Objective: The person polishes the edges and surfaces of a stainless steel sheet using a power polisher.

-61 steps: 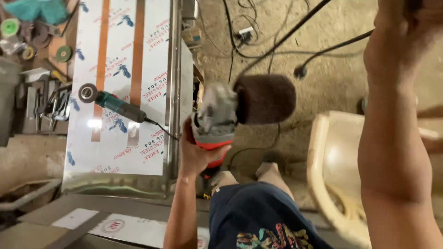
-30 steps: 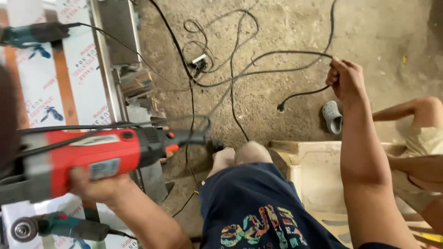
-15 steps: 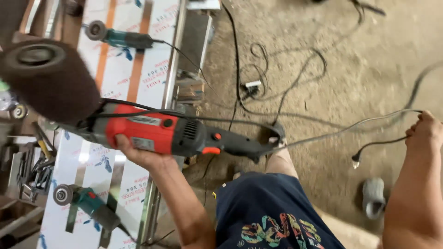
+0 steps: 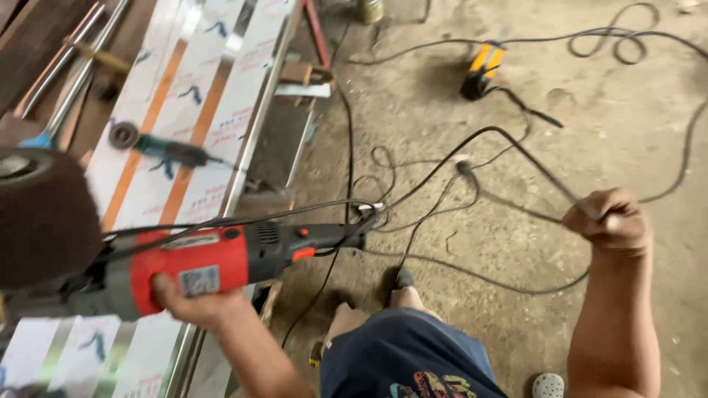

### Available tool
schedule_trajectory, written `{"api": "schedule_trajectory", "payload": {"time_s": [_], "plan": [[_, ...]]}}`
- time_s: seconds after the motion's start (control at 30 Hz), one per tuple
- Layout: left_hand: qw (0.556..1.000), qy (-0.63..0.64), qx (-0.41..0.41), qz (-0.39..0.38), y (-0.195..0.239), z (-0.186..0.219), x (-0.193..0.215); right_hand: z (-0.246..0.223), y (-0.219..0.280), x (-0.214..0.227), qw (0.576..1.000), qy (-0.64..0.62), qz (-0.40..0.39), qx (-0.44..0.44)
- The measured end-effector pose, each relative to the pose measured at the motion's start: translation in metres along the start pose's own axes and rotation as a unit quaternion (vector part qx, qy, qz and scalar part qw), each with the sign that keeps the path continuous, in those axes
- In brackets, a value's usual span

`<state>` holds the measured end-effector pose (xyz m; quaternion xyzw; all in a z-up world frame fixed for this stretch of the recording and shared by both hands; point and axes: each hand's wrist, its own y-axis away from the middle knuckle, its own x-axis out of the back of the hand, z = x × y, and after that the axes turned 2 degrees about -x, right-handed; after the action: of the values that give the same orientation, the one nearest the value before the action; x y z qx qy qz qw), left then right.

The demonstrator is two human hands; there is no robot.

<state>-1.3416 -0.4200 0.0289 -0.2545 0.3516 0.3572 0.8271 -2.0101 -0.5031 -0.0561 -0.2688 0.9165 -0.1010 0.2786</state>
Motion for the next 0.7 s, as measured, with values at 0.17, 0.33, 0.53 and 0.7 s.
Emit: {"api": "schedule_trajectory", "payload": {"time_s": [0.17, 0.33, 0.53, 0.7], "plan": [[0.998, 0.022, -0.043, 0.036, -0.024, -0.015, -0.042, 0.029, 0.035, 0.058, 0.966, 0.140, 0.070, -0.206], [0.997, 0.067, -0.032, 0.028, -0.047, -0.031, -0.043, 0.047, 0.067, 0.072, 0.773, 0.288, 0.242, -0.511], [0.994, 0.038, -0.078, 0.066, -0.071, -0.031, -0.007, 0.106, 0.214, 0.221, 0.925, 0.046, 0.365, -0.096], [0.995, 0.045, -0.076, 0.038, -0.077, -0.020, -0.020, 0.134, 0.215, 0.256, 0.832, 0.209, 0.459, -0.230]]}}
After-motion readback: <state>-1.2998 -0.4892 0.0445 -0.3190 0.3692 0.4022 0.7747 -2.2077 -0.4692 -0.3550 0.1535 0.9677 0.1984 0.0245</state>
